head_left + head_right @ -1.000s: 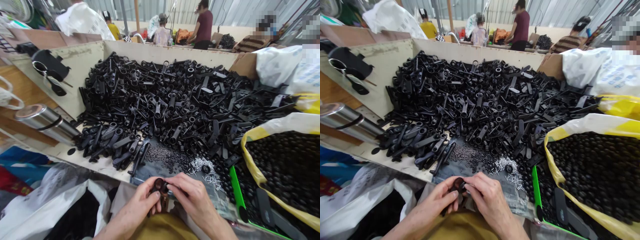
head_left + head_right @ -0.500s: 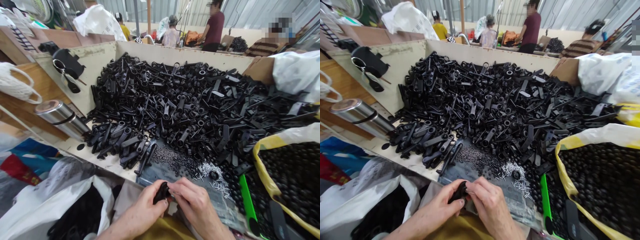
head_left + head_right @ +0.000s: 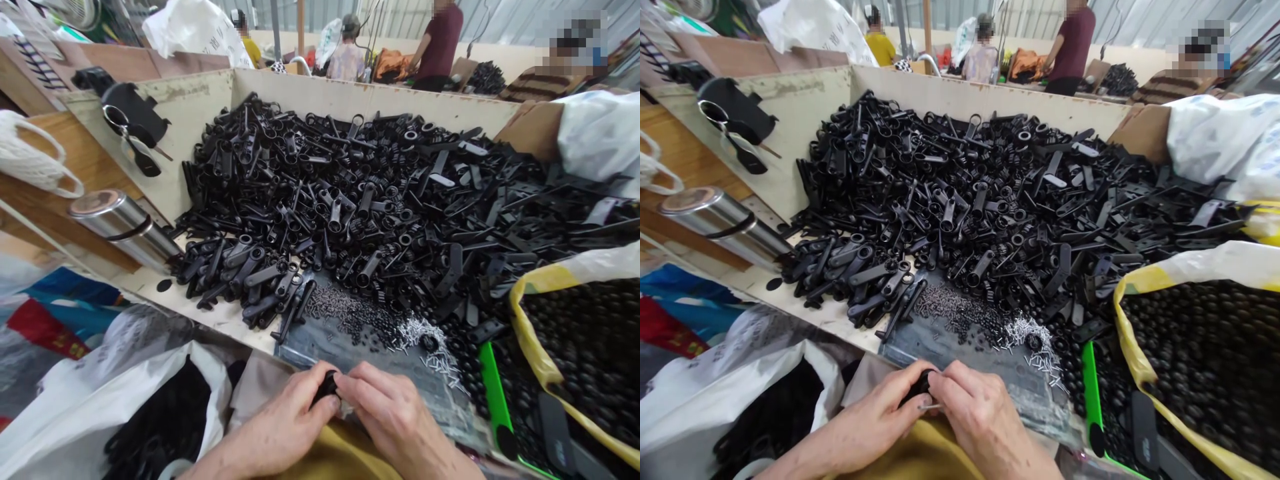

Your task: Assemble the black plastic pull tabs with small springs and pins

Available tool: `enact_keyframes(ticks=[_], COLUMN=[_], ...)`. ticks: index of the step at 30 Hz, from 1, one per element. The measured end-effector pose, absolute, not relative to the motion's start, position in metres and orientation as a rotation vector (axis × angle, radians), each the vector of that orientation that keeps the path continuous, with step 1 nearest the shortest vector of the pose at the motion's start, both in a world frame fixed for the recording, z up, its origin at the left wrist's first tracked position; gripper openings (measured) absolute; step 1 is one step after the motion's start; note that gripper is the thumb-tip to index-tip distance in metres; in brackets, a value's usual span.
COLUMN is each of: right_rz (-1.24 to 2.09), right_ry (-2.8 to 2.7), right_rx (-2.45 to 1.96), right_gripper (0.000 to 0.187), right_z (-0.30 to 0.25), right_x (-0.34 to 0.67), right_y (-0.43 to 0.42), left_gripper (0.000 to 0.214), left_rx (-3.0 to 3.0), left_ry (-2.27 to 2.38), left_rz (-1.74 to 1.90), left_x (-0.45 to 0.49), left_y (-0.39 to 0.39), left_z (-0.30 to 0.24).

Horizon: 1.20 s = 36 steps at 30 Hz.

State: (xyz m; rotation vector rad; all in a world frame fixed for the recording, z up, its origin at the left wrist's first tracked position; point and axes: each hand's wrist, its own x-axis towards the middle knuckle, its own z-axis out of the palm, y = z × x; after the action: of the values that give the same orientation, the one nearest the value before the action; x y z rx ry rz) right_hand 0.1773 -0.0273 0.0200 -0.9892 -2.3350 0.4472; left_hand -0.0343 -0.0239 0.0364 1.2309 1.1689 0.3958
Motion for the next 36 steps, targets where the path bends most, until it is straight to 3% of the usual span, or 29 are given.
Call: enact_keyframes(ticks=[5, 15, 19, 22, 28, 33, 36], right_rz=[0.604, 0.728, 0.917, 1.153, 1.385, 1.475, 1.387], right_ry=[-2.218, -2.334, -2.057, -1.657, -1.203, -1.268, -1.329], right_rx=[-0.978, -0.958, -1.14, -1.303, -1.373, -1.354, -1.336], right_gripper=[0.023, 0.039, 0.013, 0.03, 0.041, 0.044, 0.04], right_z=[0.017, 0.024, 0.02, 0.01, -0.01, -0.015, -0.013], right_x=[0.182, 0.185, 0.185, 0.181, 0.16, 0.156, 0.157], right_y=[-0.032, -0.037, -0.033, -0.032, -0.028, -0.021, -0.018], left_gripper=[0.023, 0.022, 0.028, 0.031, 0.054, 0.043, 0.035], left_rx=[1.218, 1.555, 1.495, 1.669, 1.995, 1.637, 1.465], left_ry=[1.084, 1.024, 1.155, 1.172, 1.22, 1.392, 1.342], left_rz=[0.448, 0.111, 0.211, 0.356, 0.416, 0.145, 0.169], left_x=[-0.038, -0.038, -0.034, -0.03, -0.028, -0.034, -0.037], left_y=[-0.026, -0.028, -0.035, -0.033, -0.027, -0.021, -0.015], left_z=[0.036, 0.042, 0.042, 0.034, 0.017, 0.025, 0.026])
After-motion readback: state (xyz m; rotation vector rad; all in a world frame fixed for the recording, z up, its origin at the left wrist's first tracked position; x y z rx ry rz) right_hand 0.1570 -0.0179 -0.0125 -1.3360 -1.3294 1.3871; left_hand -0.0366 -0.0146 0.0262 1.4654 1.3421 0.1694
